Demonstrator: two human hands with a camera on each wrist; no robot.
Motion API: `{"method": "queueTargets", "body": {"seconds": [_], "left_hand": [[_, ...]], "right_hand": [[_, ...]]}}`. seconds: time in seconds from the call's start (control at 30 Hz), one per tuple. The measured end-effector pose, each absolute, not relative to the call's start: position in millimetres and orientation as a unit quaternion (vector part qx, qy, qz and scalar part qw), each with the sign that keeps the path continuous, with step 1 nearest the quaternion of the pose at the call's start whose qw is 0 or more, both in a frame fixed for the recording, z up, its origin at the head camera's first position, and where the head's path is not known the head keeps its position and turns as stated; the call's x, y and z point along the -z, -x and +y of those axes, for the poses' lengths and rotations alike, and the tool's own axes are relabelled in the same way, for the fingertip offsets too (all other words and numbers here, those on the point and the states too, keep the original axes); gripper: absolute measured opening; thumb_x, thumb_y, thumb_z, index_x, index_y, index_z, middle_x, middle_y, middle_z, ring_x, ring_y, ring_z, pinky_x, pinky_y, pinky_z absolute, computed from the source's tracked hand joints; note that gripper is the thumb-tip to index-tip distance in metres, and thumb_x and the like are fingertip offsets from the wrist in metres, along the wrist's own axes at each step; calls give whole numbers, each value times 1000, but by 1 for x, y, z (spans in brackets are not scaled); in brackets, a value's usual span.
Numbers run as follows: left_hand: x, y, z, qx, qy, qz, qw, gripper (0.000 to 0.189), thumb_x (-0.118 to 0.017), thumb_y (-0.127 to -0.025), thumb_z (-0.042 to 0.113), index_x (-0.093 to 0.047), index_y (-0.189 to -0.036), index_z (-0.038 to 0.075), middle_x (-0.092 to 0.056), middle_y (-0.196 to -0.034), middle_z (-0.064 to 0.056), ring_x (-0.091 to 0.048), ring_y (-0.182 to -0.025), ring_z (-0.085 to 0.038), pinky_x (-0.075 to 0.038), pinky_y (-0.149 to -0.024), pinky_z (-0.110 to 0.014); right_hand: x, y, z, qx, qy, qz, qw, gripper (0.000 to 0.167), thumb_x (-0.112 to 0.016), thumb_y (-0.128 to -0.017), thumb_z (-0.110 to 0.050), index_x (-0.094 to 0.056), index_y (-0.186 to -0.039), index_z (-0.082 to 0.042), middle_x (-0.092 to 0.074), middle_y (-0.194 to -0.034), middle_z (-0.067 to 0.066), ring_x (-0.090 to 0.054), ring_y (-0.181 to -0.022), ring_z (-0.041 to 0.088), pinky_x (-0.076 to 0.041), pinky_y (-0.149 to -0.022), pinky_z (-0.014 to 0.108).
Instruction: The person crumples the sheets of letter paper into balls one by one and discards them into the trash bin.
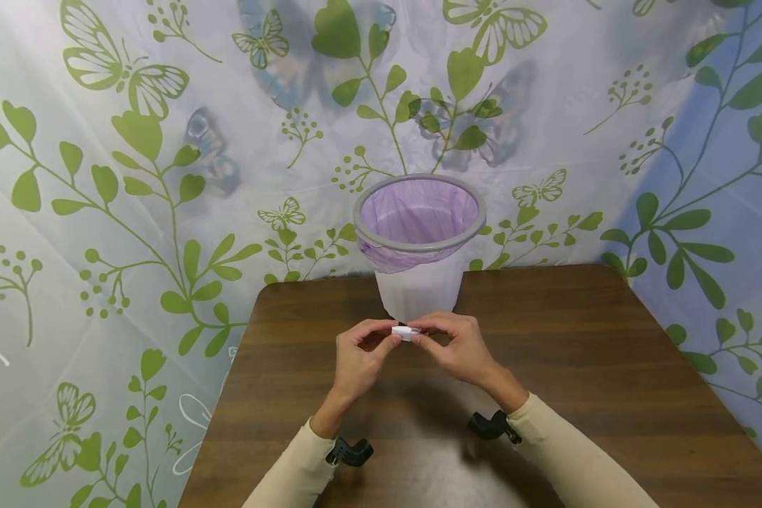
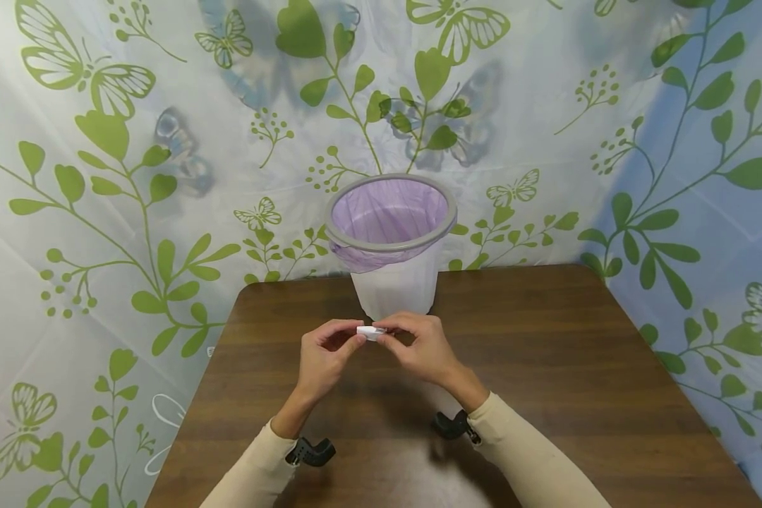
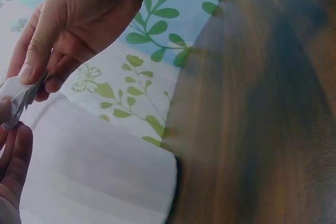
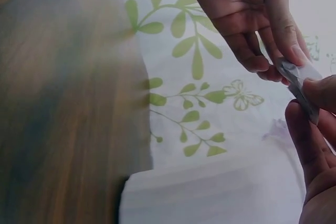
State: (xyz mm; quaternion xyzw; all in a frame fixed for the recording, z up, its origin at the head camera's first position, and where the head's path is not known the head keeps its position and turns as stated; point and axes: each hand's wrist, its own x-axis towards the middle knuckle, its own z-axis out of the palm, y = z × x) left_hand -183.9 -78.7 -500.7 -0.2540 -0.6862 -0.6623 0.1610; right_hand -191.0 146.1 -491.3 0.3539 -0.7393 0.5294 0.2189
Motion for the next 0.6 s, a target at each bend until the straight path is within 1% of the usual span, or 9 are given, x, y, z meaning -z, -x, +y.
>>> {"method": "queueTargets", "body": {"seconds": [0.13,0.27,0.37,0.47,0.6], "left_hand": [[489,188,-79,656,264,-689,160,19,-86,-92,-1,-82,-111,-2,-81,-104,-17,-78,-92,-15,-68,-81,-37],[478,192,-79,650,278,-690,158,19,-85,-93,-1,-83,-111,-1,-81,-104,-17,-80,-93,-21,-69,-82,-39],[469,197,-79,642,290,-691,161,20,-85,-92,-2,-83,-112,-1,-81,-104,-18,-80,-93,-28,-69,-83,-37],[459,202,-79,628,305,-694,172,20,-85,-92,-3,-83,-112,-1,-81,-103,-18,-80,-91,-33,-68,-83,-34],[444,209,-78,606,325,-701,191,20,-85,-91,-3,-84,-111,1,-82,-101,-16,-79,-87,-34,-67,-81,-30]], "right_hand": [[484,194,149,-525,-360,-738,225,28,-87,-89,5,-85,-114,-9,-83,-104,7,-80,-88,19,-66,-77,25],[474,198,152,-513,-368,-740,233,30,-88,-89,4,-85,-114,-10,-83,-104,5,-80,-87,17,-66,-76,27],[466,201,154,-506,-372,-740,239,32,-89,-87,5,-85,-115,-11,-84,-104,5,-80,-86,16,-66,-74,26],[458,204,156,-497,-376,-741,250,36,-89,-85,8,-85,-115,-10,-84,-104,5,-79,-85,16,-64,-72,22],[446,211,160,-481,-384,-742,266,37,-90,-84,7,-85,-116,-10,-84,-105,5,-79,-85,15,-62,-74,17]]}}
